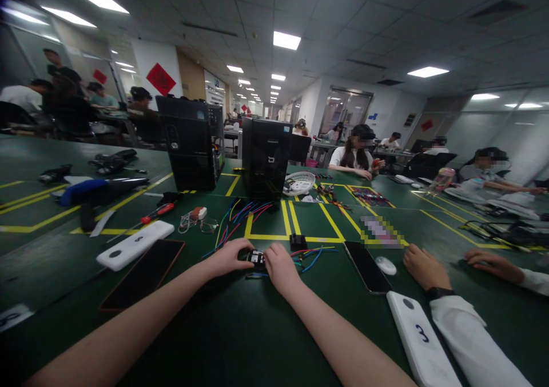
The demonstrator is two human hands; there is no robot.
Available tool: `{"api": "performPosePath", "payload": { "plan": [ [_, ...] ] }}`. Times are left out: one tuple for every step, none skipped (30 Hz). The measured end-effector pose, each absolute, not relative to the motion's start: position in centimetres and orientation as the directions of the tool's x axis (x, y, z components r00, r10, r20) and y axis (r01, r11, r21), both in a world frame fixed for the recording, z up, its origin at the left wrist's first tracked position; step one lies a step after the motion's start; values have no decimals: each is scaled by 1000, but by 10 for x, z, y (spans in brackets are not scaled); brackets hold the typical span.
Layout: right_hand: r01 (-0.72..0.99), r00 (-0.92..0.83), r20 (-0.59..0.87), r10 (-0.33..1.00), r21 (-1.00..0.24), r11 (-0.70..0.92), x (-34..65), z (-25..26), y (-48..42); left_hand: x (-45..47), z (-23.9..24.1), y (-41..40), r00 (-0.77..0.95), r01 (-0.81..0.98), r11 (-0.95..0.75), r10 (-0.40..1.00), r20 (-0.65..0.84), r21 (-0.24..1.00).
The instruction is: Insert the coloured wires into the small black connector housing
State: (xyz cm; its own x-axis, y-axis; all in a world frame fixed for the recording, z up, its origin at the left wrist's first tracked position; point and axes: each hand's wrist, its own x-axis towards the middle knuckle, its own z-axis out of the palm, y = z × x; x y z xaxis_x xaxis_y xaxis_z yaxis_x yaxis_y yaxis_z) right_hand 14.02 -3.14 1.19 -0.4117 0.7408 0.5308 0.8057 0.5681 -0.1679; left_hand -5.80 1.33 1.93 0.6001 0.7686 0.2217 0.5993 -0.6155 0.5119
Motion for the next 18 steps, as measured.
{"api": "performPosePath", "payload": {
  "plan": [
    [809,-409,532,742,-165,564,140,12,-32,-58,19,13,601,600,-616,768,220,511],
    [813,-406,532,743,-160,559,140,12,-32,-58,20,13,600,601,-616,769,221,510],
    [818,-404,532,744,-154,555,140,12,-32,-57,20,13,597,603,-615,770,223,508],
    [821,-404,531,745,-149,551,139,12,-32,-57,20,12,596,604,-615,771,226,507],
    [824,-402,530,747,-147,548,139,12,-31,-57,19,12,594,604,-616,771,229,506],
    [826,-399,529,749,-147,544,139,12,-31,-57,19,12,594,603,-618,770,233,505],
    [827,-399,525,751,-146,542,140,12,-31,-57,19,12,596,602,-620,768,234,504],
    [827,-406,519,752,-142,544,140,12,-30,-57,18,12,597,600,-621,767,235,504],
    [825,-419,509,752,-133,550,141,12,-30,-57,18,12,597,598,-622,767,236,506],
    [822,-437,497,750,-119,558,143,13,-31,-57,17,13,597,596,-621,767,237,509],
    [816,-459,484,745,-103,569,144,14,-31,-57,17,13,596,593,-620,767,238,513],
    [807,-483,471,738,-88,584,145,17,-32,-57,16,14,595,590,-619,767,239,517],
    [798,-497,467,732,-86,597,146,20,-33,-58,16,14,595,587,-619,767,241,522],
    [793,-493,474,730,-102,601,147,25,-34,-58,15,15,595,583,-619,766,243,526],
    [791,-469,487,737,-138,596,146,30,-34,-58,14,15,595,579,-619,766,245,531],
    [793,-432,494,755,-191,578,144,35,-33,-58,13,16,594,576,-619,766,246,534],
    [798,-385,483,786,-254,547,141,40,-30,-58,12,16,594,573,-619,765,248,537],
    [805,-346,441,828,-314,503,137,45,-27,-58,12,17,593,573,-620,765,250,537]
  ]
}}
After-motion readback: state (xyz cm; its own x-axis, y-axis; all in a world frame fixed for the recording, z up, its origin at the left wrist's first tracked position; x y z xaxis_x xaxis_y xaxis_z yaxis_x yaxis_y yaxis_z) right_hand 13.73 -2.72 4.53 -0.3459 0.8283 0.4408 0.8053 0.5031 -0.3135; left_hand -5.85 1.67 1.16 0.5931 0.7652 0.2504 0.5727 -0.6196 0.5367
